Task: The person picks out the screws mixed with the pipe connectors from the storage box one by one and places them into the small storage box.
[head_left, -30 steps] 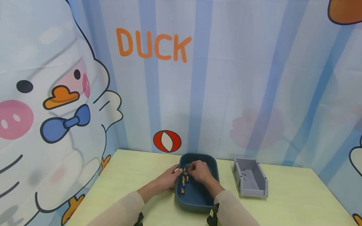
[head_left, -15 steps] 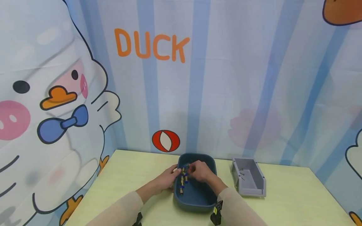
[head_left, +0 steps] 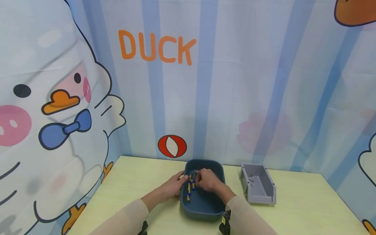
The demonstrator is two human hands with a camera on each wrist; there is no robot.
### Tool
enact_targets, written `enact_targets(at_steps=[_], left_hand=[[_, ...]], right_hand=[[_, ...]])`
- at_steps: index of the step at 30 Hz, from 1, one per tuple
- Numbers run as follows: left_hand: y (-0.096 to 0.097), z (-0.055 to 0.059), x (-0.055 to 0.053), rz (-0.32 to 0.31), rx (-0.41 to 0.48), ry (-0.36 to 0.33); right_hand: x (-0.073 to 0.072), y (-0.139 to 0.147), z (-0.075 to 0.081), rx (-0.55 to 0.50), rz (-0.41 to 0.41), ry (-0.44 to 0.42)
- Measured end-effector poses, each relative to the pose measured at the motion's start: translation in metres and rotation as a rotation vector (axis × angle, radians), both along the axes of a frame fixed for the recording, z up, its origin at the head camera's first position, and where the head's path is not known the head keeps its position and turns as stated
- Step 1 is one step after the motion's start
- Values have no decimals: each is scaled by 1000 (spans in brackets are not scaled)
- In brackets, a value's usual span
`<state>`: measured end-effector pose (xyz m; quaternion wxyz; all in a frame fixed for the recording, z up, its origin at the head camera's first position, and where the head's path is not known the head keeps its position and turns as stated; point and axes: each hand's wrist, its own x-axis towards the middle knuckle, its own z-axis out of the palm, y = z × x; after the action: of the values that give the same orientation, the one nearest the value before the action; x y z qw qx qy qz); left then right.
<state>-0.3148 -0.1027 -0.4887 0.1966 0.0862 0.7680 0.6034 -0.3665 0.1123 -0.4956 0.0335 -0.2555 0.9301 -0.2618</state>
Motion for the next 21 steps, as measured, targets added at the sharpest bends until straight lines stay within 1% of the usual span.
enact_targets(at_steps=[1,2,6,7,11,15,18,21], left_hand=[[0,0,0,1,0,0],[0,0,-1,1,-1,0],[0,0,-1,2,-5,-1],[0,0,-1,2,-5,-2],[0,0,-1,1,0,-5],[0,1,0,4,2,-4],[1,1,0,6,-5,-1],[2,1,0,6,-9,0]], right_hand=[[0,0,1,6,2,3],[3,-1,7,6,-10,-18],[2,-2,8,31,-33,-30],[5,-4,13,33,-46,-49],[5,-4,16,55,-51,-51],[6,-1,21,51,-19,-24],[9,3,25,34,16,22],[13,8,29,14,33,44]])
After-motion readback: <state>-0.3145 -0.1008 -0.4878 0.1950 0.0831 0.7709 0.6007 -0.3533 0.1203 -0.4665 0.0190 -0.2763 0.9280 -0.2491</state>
